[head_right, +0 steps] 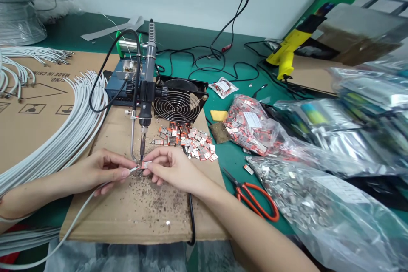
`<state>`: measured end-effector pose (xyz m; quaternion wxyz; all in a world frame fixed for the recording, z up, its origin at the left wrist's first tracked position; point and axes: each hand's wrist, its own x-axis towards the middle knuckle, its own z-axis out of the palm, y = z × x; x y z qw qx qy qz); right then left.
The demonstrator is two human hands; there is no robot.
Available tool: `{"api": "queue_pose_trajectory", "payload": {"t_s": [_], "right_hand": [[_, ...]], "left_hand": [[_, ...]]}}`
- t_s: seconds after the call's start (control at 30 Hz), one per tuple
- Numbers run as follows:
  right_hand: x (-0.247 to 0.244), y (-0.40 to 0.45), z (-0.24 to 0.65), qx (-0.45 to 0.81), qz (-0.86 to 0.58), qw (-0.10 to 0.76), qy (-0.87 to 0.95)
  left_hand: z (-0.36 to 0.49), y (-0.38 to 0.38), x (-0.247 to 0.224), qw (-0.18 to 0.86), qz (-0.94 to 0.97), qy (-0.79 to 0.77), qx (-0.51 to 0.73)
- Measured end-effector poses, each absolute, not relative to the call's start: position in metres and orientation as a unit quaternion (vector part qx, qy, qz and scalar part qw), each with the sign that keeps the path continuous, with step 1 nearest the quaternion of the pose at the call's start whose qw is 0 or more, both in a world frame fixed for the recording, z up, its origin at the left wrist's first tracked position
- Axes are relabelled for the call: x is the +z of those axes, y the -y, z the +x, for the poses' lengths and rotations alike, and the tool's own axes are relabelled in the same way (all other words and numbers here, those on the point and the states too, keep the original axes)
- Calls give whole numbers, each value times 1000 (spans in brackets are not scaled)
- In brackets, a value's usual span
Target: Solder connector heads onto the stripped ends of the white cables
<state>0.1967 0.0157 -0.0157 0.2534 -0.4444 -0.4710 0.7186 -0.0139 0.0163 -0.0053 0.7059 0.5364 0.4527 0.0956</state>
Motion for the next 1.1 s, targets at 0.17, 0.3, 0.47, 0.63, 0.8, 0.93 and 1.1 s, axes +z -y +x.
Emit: {"api": "queue_pose_trajectory", "payload": {"t_s": [0.17, 0.3, 0.47, 0.63, 0.8, 0.93, 1.1], "right_hand": [[-15, -15, 197, 722, -445, 255, 464], [-15, -15, 198, 725, -446, 253, 460], [-16, -16, 198, 727, -444, 254, 458], [-15, -15, 197, 726, -447, 255, 456], [-15, -14, 197, 726, -449, 258, 452], [-16, -15, 197, 726, -447, 262, 452], [-16, -15, 197, 727, -449, 261, 449]], "left_hand": [[-13, -17, -2, 709, 528, -458, 96], [-13, -17, -2, 708, 529, -458, 98], [-14, -16, -5, 710, 531, -452, 100], [-14, -17, -6, 709, 534, -451, 97], [-14, -17, -7, 708, 533, -454, 93], [-13, -17, -7, 710, 530, -454, 96], [-12, -16, -7, 712, 524, -457, 99]]}}
